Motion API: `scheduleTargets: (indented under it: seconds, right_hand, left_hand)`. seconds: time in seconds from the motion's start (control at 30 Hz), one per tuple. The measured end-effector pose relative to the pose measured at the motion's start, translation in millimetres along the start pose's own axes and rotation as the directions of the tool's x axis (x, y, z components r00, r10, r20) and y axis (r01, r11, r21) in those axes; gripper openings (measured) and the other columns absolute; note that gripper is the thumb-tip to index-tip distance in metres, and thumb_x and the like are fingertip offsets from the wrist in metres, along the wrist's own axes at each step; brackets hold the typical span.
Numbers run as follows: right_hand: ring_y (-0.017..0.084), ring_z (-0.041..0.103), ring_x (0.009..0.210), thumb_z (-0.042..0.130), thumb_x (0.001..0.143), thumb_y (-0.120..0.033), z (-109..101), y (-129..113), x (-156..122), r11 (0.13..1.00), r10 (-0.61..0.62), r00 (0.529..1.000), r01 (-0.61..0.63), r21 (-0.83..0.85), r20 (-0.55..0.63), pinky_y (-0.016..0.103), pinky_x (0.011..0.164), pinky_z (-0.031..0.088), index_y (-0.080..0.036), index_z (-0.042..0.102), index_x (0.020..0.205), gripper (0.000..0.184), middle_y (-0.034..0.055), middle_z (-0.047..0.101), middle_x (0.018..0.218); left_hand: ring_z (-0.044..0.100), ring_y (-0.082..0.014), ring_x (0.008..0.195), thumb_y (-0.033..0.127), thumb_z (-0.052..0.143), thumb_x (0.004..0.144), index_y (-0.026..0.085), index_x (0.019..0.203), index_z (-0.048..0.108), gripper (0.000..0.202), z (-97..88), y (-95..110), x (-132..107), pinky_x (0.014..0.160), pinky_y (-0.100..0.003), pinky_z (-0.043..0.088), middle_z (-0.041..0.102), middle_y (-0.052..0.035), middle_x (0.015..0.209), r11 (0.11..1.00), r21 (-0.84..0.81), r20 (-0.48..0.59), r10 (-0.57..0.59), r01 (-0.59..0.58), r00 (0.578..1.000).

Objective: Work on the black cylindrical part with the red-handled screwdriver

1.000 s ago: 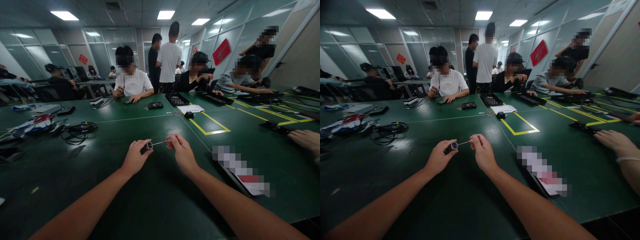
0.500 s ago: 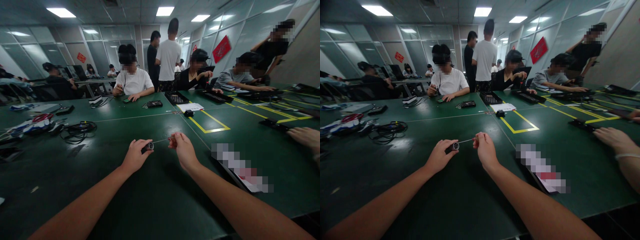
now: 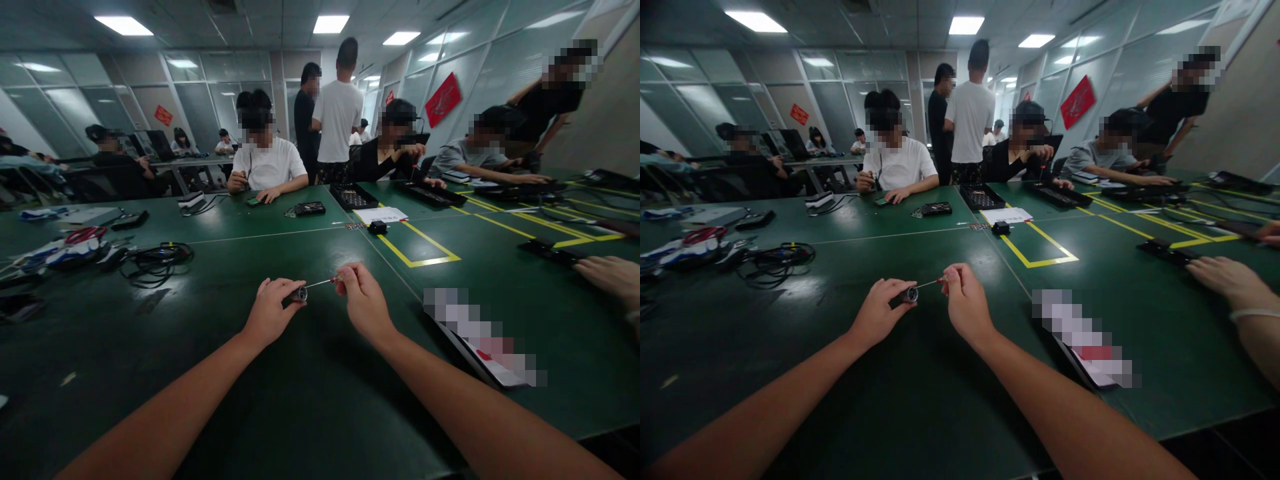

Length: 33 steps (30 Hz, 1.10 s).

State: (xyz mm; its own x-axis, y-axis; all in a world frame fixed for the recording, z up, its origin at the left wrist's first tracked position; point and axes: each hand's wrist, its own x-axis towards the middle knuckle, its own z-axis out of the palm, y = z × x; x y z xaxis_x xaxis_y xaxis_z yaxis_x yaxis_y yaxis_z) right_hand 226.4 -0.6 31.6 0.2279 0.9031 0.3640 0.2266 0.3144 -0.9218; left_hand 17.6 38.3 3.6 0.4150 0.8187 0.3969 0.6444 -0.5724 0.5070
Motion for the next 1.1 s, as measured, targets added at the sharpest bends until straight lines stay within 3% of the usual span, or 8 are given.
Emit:
scheduleTargets:
  seconds: [0.17,0.43,1.1]
  right_hand:
    - [0.02,0.059,0.068,0.043,0.102,-0.046,-0.7,2.2,-0.4,0.999,-0.016,1.0,0.016,-0.048,0.002,0.033,0.065,0.044,-0.024,0.057,0.091,0.028,0.0009,0.064,0.074]
    - [0.02,0.062,0.073,0.041,0.104,-0.042,-2.9,-1.1,-2.7,0.988,-0.057,0.995,0.067,-0.137,0.076,0.033,0.07,0.044,-0.025,0.057,0.089,0.028,0.0014,0.066,0.076]
    - [0.022,0.064,0.073,0.039,0.104,-0.043,-4.6,-2.5,-0.9,0.977,-0.046,0.999,0.048,-0.206,0.016,0.035,0.068,0.043,-0.025,0.056,0.089,0.029,0.0023,0.066,0.076]
  left_hand:
    - [0.063,-0.0256,0.108,0.021,0.073,0.089,0.026,0.127,0.07,0.039,0.1,-2.2,0.6,0.103,-0.05,0.046,0.07,-0.007,0.116,0.999,-0.041,-0.007,0.008,-0.008,1.0]
    - [0.064,-0.0251,0.107,0.019,0.075,0.086,0.026,0.125,0.071,0.04,1.3,-6.1,2.7,0.099,-0.046,0.049,0.071,-0.0066,0.114,0.999,-0.045,-0.011,0.004,-0.004,1.0]
    - [0.064,-0.0249,0.108,0.022,0.075,0.087,0.026,0.128,0.069,0.042,3.5,-14.2,1.0,0.101,-0.047,0.049,0.069,-0.0072,0.116,0.989,-0.14,0.008,-0.051,0.052,0.999]
